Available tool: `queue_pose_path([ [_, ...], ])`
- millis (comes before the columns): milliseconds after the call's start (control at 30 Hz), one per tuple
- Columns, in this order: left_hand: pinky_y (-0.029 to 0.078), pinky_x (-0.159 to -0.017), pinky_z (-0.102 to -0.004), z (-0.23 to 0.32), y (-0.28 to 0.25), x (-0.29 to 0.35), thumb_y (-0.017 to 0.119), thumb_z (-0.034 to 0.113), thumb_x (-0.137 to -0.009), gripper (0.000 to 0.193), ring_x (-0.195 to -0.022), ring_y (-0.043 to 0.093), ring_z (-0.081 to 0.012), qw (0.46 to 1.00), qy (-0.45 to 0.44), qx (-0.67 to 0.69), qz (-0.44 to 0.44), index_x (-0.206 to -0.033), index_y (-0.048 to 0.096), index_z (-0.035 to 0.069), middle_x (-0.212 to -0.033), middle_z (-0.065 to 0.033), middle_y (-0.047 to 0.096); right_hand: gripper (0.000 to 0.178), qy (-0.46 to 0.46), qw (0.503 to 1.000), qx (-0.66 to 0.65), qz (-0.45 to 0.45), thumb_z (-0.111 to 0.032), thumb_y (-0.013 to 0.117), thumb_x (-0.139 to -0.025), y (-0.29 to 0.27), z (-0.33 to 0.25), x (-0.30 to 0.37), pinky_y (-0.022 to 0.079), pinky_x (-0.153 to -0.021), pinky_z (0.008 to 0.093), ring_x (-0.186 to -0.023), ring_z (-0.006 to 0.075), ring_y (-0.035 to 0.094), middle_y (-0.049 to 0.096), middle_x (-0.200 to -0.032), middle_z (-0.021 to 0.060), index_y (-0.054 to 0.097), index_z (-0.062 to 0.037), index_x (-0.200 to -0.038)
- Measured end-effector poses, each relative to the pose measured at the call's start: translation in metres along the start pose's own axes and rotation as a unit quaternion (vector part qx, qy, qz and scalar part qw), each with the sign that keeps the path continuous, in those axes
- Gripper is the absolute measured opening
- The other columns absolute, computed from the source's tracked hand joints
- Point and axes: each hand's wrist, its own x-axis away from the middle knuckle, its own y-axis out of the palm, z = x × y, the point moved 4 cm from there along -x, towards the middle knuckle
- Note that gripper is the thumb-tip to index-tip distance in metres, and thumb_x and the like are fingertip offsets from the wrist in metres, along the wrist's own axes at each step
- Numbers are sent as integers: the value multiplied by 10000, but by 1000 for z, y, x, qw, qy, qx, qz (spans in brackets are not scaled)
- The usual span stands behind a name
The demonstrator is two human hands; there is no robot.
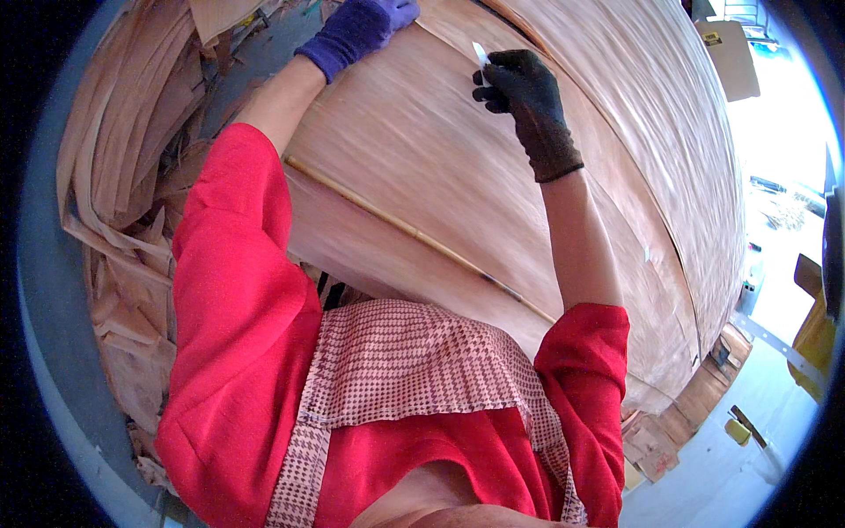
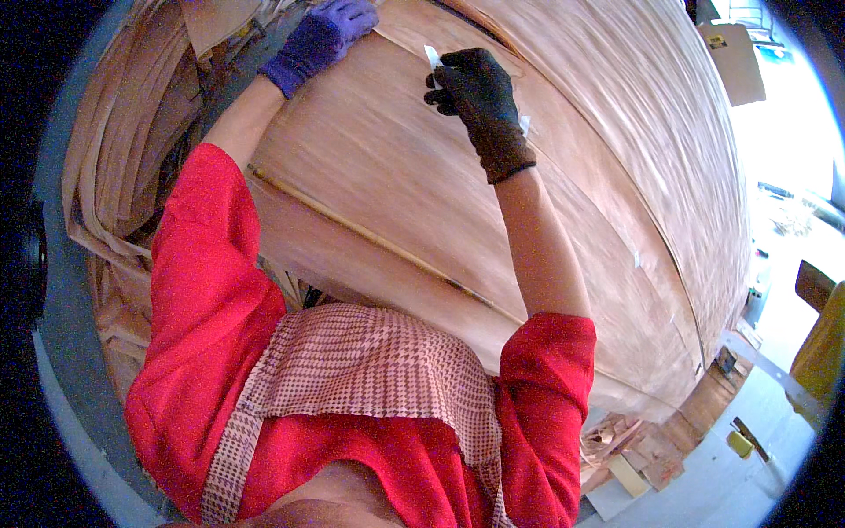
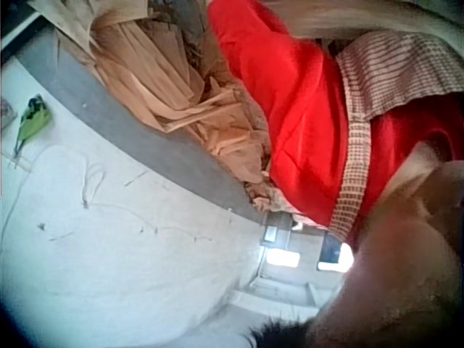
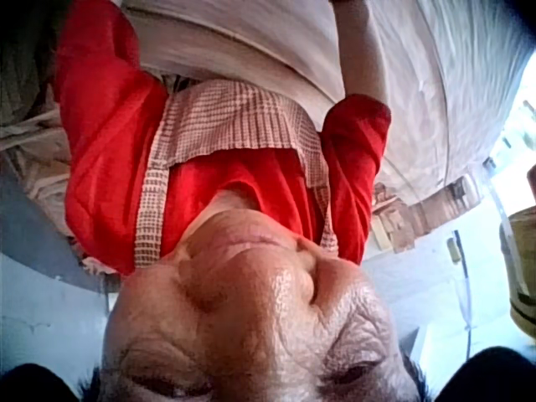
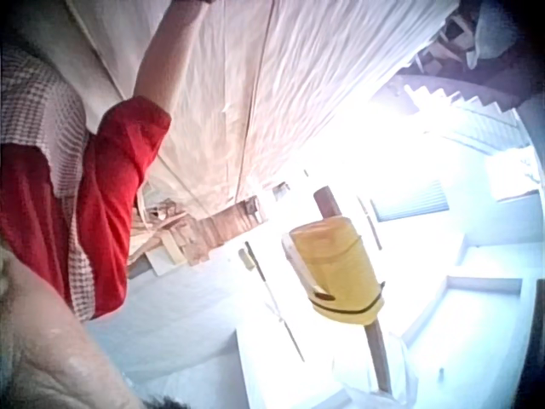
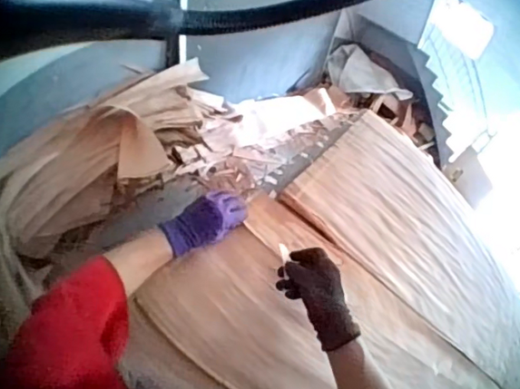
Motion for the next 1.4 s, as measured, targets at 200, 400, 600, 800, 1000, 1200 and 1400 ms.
queue_pose_path([
  [200,436,-708,-366,-5,8,2,507,140,-706,78,-761,542,-250,997,5,-39,-68,-737,543,77,-767,-102,544,246,-9,999,-47,-17,-97,579,-774,16,0,-19,491,-494,258,-606,217,614,592,-752,162,483,63,-934],
  [400,439,-775,-378,-14,-14,12,519,84,-696,187,-874,551,-282,993,47,98,-38,-867,578,35,-873,-124,575,179,-14,998,-66,-7,-100,590,-764,41,2,-39,495,-489,269,-603,216,614,594,-699,157,535,54,-838],
  [600,417,-841,-377,-23,-32,21,531,59,-716,240,-945,536,-303,978,-37,206,7,-950,569,17,-961,-138,575,156,-72,994,78,-22,-184,611,-744,69,11,-88,489,-557,271,-562,206,604,616,-663,135,626,-28,-736],
  [800,360,-925,-372,-38,-25,44,527,129,-790,346,-1076,473,-276,970,-107,215,-42,-1128,507,58,-1146,-149,509,323,-147,787,599,-6,-341,660,-569,106,2,-122,468,-670,362,-734,301,585,605,-770,167,634,-66,-737],
  [1000,388,-884,-361,-31,-54,36,522,70,-724,286,-973,524,-305,968,-112,218,56,-1004,542,17,-1007,-179,558,187,-121,852,510,-4,-175,593,-586,117,-18,-125,461,-527,402,-608,333,579,577,-665,200,594,-53,-728],
  [1200,401,-870,-361,-25,-39,34,438,94,-813,298,-1005,516,-285,980,-81,179,-9,-1093,518,34,-1082,-188,534,286,-69,866,491,64,-292,526,-690,108,-14,-112,480,-649,370,-668,292,613,602,-665,182,633,-27,-668],
  [1400,379,-889,-366,-30,-38,33,442,44,-810,322,-1013,504,-330,972,-150,168,-65,-1123,474,-29,-1089,-217,521,244,-64,832,536,128,-247,521,-719,116,-6,-117,487,-638,371,-694,284,624,624,-736,155,622,-34,-782],
])
